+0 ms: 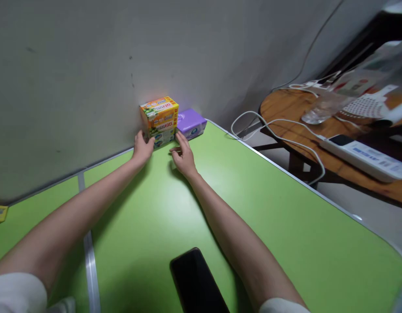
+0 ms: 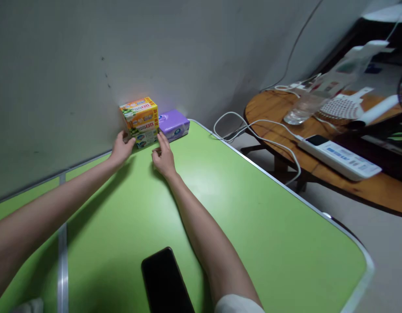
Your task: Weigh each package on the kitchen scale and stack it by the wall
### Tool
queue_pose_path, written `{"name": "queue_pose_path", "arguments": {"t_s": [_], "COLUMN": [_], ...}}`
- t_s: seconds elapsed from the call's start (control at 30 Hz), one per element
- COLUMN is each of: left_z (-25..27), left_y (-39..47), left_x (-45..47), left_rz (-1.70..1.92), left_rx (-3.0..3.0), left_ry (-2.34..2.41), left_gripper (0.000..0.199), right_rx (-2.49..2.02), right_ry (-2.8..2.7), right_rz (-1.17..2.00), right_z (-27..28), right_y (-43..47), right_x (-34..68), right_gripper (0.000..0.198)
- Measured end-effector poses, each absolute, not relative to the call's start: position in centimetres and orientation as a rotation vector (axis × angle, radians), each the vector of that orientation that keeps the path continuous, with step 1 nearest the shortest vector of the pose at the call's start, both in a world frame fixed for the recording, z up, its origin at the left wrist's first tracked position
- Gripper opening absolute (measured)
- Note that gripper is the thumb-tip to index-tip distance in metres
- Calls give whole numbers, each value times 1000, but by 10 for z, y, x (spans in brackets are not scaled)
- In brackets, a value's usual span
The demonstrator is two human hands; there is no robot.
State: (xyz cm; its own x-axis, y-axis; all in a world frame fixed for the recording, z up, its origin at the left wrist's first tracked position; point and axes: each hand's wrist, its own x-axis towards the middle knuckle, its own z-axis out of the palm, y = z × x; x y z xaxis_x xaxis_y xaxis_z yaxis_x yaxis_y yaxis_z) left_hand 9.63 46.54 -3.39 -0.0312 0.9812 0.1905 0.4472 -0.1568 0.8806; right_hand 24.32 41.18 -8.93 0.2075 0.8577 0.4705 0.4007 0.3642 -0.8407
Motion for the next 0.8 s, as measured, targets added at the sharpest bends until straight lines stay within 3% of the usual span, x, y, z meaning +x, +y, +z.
{"name": "queue_pose_path", "arguments": {"t_s": [0.23,0.33,0.43,0.6,0.8], "left_z": [-7,13,32,50,44], "left_y": [365,308,247,161,119], "left_x": [18,-28,-73,-141,-237], "left_rz": [784,654,541,601,824], "left_rx": [1678,1785,1814,1785,1823], "left_ry": [1308,1224,1221,1257,1566], "left_gripper": [33,47,55,43,41], "right_rx": [-1325,-1142,-850,-562,-599], "right_ry": [-1443,-1735,-2183,-2464,-2511], "right_rz": [556,753,1123,1280,1377], "right_z": [-47,-15,15,46,50], "right_y": [367,320,267,212,204], "right_x": [221,180,132,57,-47], "right_gripper": [33,19,26,52,37]}}
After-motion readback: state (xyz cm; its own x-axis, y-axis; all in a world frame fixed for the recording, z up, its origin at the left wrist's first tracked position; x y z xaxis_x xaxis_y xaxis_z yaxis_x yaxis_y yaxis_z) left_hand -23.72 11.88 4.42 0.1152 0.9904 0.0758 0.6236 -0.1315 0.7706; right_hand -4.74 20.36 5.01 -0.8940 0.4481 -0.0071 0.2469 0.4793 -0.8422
